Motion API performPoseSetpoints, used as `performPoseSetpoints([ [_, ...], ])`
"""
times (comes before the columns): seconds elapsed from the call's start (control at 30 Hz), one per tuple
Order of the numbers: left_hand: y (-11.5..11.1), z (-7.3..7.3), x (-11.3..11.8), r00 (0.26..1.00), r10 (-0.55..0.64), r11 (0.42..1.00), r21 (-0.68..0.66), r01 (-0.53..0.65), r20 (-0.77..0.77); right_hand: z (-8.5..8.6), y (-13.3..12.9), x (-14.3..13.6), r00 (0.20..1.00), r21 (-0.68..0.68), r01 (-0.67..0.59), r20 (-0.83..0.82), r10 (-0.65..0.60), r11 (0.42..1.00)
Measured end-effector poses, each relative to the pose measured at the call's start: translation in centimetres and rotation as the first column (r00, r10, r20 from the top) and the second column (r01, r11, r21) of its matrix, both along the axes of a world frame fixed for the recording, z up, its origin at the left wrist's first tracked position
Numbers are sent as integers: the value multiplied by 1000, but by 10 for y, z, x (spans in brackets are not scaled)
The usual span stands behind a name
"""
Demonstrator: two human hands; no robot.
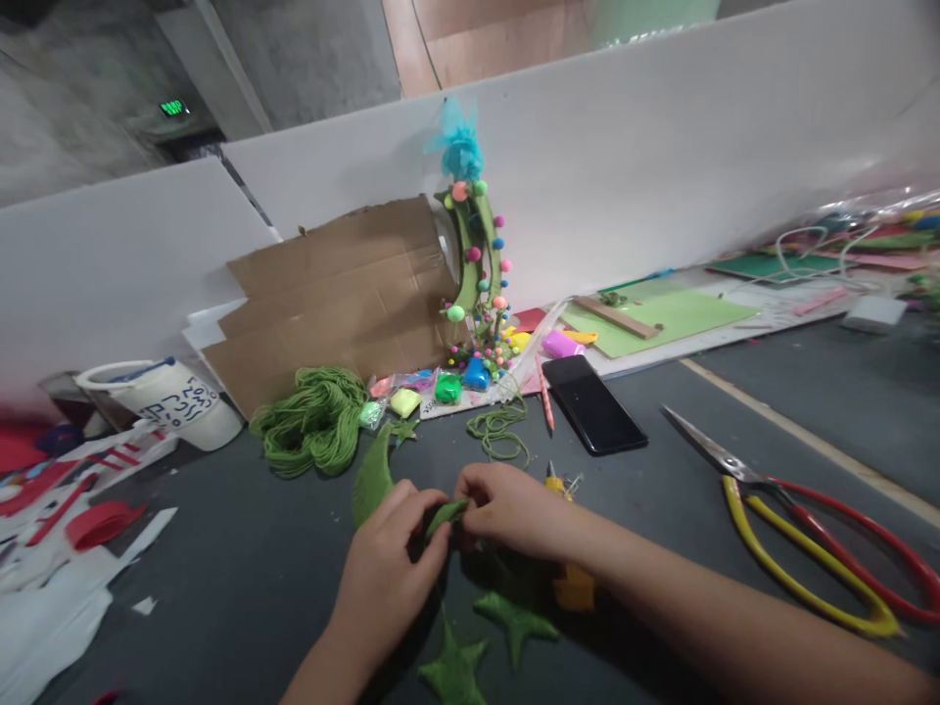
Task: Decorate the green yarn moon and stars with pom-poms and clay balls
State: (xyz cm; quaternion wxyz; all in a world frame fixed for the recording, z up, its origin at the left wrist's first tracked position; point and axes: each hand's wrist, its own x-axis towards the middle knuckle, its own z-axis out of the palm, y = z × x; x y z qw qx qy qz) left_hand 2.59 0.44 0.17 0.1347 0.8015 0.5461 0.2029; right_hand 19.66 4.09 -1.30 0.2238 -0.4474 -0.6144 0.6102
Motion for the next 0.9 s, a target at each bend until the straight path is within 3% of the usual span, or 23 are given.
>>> performPoseSetpoints([
  [0.33,0,8,-3,995,32,999,4,-32,98,25,0,7,969,-209,-54,-249,0,976],
  [0.9,-4,8,-1,994,-38,999,-19,40,102,15,2,5,966,-220,-17,-257,-42,975],
])
